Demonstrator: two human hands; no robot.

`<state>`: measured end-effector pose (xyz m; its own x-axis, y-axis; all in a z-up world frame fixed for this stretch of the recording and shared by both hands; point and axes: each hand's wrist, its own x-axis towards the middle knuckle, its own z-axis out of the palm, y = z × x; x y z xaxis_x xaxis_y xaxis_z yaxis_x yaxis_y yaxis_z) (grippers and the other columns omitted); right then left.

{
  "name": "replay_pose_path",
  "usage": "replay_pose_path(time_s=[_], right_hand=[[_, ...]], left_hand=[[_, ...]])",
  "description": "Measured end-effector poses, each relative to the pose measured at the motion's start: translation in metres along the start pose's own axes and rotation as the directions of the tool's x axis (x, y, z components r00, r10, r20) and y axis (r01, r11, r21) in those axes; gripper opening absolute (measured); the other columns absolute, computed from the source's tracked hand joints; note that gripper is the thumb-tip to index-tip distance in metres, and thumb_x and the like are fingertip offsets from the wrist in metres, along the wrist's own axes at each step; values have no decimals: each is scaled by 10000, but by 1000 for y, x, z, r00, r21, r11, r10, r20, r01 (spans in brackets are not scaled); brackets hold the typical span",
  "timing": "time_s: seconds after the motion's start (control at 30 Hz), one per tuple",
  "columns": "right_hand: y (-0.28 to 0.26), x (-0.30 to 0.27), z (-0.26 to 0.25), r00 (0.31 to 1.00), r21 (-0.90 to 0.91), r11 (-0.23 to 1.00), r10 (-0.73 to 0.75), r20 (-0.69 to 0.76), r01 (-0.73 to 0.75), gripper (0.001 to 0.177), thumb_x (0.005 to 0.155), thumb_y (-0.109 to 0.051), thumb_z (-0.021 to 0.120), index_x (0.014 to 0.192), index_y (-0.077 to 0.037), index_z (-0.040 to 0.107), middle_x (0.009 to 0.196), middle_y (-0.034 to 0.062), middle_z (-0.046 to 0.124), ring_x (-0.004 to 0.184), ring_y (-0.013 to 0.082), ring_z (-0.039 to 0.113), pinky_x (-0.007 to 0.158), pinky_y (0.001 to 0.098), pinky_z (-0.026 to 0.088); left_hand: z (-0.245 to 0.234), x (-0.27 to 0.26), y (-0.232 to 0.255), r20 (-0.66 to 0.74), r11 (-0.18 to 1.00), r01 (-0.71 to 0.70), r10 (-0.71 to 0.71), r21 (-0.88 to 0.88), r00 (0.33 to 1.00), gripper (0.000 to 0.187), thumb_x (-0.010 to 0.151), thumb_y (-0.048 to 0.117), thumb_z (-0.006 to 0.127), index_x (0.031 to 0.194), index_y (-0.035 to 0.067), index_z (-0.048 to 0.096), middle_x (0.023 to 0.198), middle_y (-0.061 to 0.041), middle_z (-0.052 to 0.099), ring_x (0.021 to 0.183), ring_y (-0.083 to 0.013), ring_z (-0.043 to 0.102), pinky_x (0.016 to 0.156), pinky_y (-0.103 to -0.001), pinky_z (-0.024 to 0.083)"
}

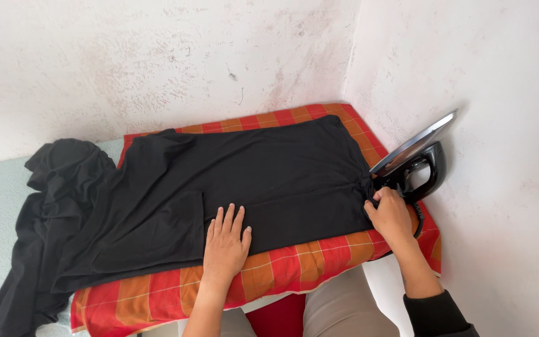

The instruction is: Ironing a black t-shirt on an ironing board and then folding it into a neat rectangle.

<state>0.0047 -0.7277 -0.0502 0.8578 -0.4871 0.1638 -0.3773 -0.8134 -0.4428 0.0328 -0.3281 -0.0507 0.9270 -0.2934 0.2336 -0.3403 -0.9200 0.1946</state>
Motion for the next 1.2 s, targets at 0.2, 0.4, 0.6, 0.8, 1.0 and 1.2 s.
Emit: replay_pose_path(time_s=[0.2,0.4,0.6,0.8,1.0,1.2], right_hand=[[-5,-14,2,981,-72,997,-9,-194,-5,146,1054,-223,541,1125,-121,464,847,102,685,690,350,674,484,500,490],[5,-31,-18,910,6,1000,-9,-414,12,318,983,-227,680,1194,-33,542,1164,162,587,1006,384,611,717,532,518],[-2,-24,-58,714,346,888,28,-699,304,600,964,-134,793,1321,50,347,1224,206,412,1031,327,453,889,444,415],[36,34,-36,893,871,440,270,-360,218,151,1108,-260,660,1192,-149,600,1020,-43,637,825,96,615,845,244,541],[20,32,-88,876,561,778,31,-481,281,268,1145,-270,721,1087,-69,553,852,37,537,800,144,501,727,327,431],[-97,-7,-141,974,-5,977,-212,-75,212,446,894,-617,626,919,-174,658,761,14,580,831,200,538,715,368,434]], left_hand=[[10,1,-8,-144,996,-83,77,-38,987,567,1042,395,391,1558,162,414,1635,-96,367,1538,-332,255,1217,-482,240],[11,1,-7,-153,996,-85,79,-32,985,571,1041,399,395,1558,158,416,1633,-98,371,1535,-331,262,1215,-482,246],[12,-1,-5,-202,994,-107,109,21,973,583,1040,401,404,1555,127,421,1649,-110,348,1549,-345,234,1202,-493,276],[0,-29,13,-353,976,-160,203,149,913,572,1022,352,452,1551,135,441,1667,-67,340,1547,-328,272,1166,-516,334],[-24,-89,3,-205,937,-220,167,-272,964,509,1041,289,464,1508,88,484,1592,-81,461,1492,-271,376,1202,-472,262],[-56,-125,-62,-435,861,-5,-251,-508,865,280,1022,169,501,1213,81,686,1189,-97,685,1119,-275,602,1025,-400,435]])
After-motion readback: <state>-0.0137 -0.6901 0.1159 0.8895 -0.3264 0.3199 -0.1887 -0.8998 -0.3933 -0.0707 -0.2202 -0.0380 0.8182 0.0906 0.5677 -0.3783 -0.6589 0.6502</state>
